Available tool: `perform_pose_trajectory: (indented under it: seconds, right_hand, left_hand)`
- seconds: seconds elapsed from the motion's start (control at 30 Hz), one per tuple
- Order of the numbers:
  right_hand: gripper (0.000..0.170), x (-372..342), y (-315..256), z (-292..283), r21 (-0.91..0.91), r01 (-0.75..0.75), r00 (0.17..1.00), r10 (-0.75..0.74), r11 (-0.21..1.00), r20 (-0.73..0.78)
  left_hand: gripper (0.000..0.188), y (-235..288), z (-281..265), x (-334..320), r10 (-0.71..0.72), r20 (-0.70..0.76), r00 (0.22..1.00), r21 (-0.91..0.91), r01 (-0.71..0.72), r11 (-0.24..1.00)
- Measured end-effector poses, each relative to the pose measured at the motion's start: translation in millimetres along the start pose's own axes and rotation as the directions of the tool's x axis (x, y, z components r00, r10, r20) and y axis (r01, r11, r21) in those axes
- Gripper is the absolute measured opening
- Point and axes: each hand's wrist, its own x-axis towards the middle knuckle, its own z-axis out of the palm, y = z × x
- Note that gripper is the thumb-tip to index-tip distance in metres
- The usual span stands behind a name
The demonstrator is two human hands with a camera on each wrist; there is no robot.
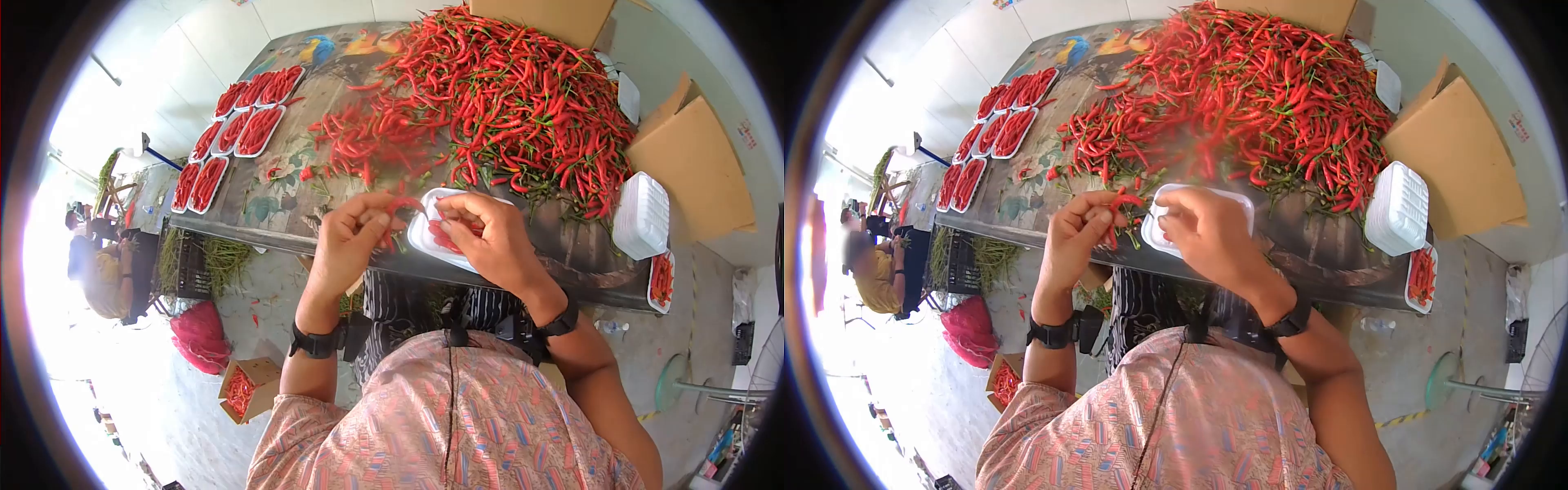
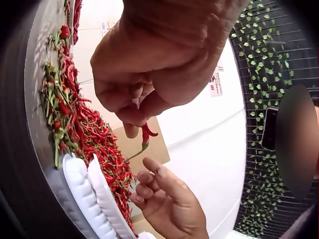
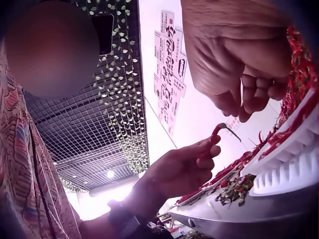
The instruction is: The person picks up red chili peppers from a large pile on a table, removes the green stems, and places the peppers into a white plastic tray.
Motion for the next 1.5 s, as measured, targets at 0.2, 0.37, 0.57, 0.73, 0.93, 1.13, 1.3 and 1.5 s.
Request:
perform_pose_trajectory:
  seconds: [0.2,0.37,0.57,0.73,0.93,1.13,1.3,1.5]
  right_hand:
    - [0.016,-1.9,-14.0,-12.2,0.044,-0.129,0.974,0.118,0.991,0.195]
    - [0.014,-6.7,5.4,-20.5,0.339,-0.289,0.948,0.218,0.895,0.231]
    - [0.010,-9.3,-0.8,-34.6,0.476,-0.437,0.899,0.365,0.763,0.240]
    - [0.016,-12.1,13.5,-36.8,0.614,-0.393,0.920,0.297,0.684,0.257]
    - [0.015,-14.6,11.3,-37.2,0.616,-0.416,0.909,0.313,0.669,0.275]
    - [0.010,-18.0,2.7,-30.9,0.656,-0.377,0.926,0.289,0.654,0.244]
    - [0.009,-15.9,0.0,-38.4,0.558,-0.389,0.921,0.305,0.733,0.242]
    - [0.010,-21.5,4.5,-34.5,0.516,-0.381,0.923,0.281,0.768,0.263]
  left_hand:
    - [0.019,18.6,23.9,-3.7,0.024,0.126,0.992,0.144,-0.042,0.989]
    - [0.019,7.7,39.8,3.6,0.140,-0.009,0.990,-0.081,-0.140,0.987]
    - [0.025,5.6,51.2,-0.7,0.227,0.015,0.974,0.299,-0.221,0.928]
    - [0.019,2.3,59.6,2.2,0.487,0.146,0.861,0.493,-0.491,0.718]
    - [0.012,10.2,65.0,-2.7,0.539,0.186,0.821,0.685,-0.502,0.529]
    - [0.017,3.7,49.4,1.4,0.592,0.000,0.806,0.864,-0.299,0.406]
    - [0.027,25.1,52.1,-5.1,0.609,-0.082,0.789,0.769,-0.339,0.542]
    - [0.021,15.7,60.3,-4.2,0.556,0.303,0.774,0.646,-0.596,0.477]
